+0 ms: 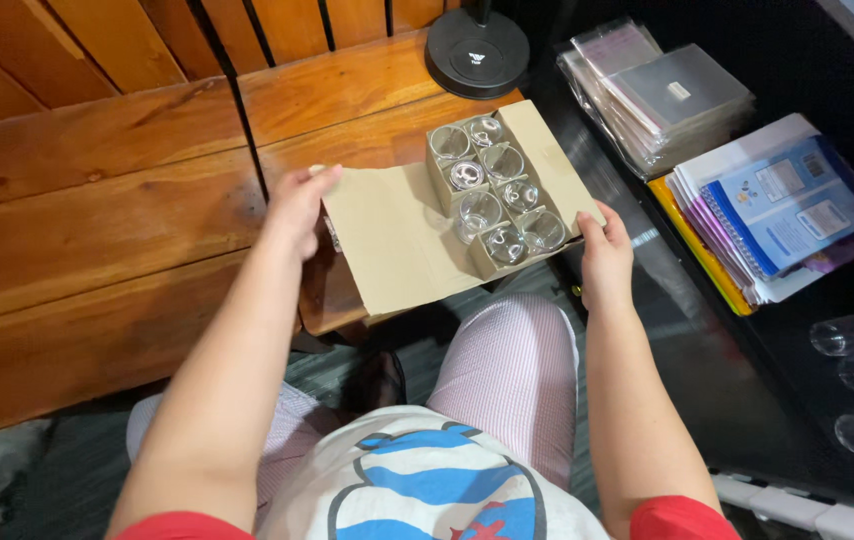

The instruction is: The person places small clear glasses one by one into a cardboard box with molded compartments. They arrange the glasses on a wooden table, then transfer them into the box, and finally close the box flaps.

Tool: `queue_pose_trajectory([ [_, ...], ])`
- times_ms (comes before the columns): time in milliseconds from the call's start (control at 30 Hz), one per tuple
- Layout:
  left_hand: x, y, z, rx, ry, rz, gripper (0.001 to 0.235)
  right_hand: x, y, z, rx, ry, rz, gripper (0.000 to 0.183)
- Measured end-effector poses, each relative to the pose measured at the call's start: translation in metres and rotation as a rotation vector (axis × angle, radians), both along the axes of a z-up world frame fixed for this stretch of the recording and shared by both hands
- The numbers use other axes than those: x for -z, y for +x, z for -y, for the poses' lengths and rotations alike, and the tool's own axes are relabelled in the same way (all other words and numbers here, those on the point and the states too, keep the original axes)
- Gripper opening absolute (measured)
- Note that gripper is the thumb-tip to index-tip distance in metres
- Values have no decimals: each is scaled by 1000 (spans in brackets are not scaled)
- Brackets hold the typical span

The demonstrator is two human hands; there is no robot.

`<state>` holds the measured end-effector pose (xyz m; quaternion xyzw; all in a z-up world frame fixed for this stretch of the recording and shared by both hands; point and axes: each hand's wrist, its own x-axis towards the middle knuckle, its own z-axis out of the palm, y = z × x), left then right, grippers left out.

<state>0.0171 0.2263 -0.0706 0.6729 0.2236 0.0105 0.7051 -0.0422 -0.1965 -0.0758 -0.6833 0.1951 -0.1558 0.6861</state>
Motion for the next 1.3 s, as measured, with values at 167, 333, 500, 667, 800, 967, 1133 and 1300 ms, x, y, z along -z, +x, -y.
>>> queue_pose_trajectory([
  [167, -35, -46, 55, 86, -334, -156, 68, -8, 3, -8, -4, 70, 11, 32],
  [333, -17, -7, 61, 126, -406, -40, 57, -17, -4, -16, -7, 137, -48, 31],
  [500, 2, 63, 101, 212, -110, 12, 62, -17, -11, -22, -26, 207, -33, 29],
  [667, -178, -42, 148, 357, 372, -51, 90, -14, -11, -18, -54, 181, -43, 28],
  [800, -164, -52, 181, 543, 552, -71, 87, -19, -13, -22, -58, 144, -41, 28],
  [967, -30, -25, 215, 351, 725, 404, 36, -15, -13, -16, -84, 125, -41, 29],
  [1133, -85, -68, 207, 202, 932, 346, 72, -7, -4, -4, -123, 81, -52, 31],
  [1300, -63, -61, 206, 169, 400, 163, 106, -30, -5, -13, -160, 19, -112, 29],
])
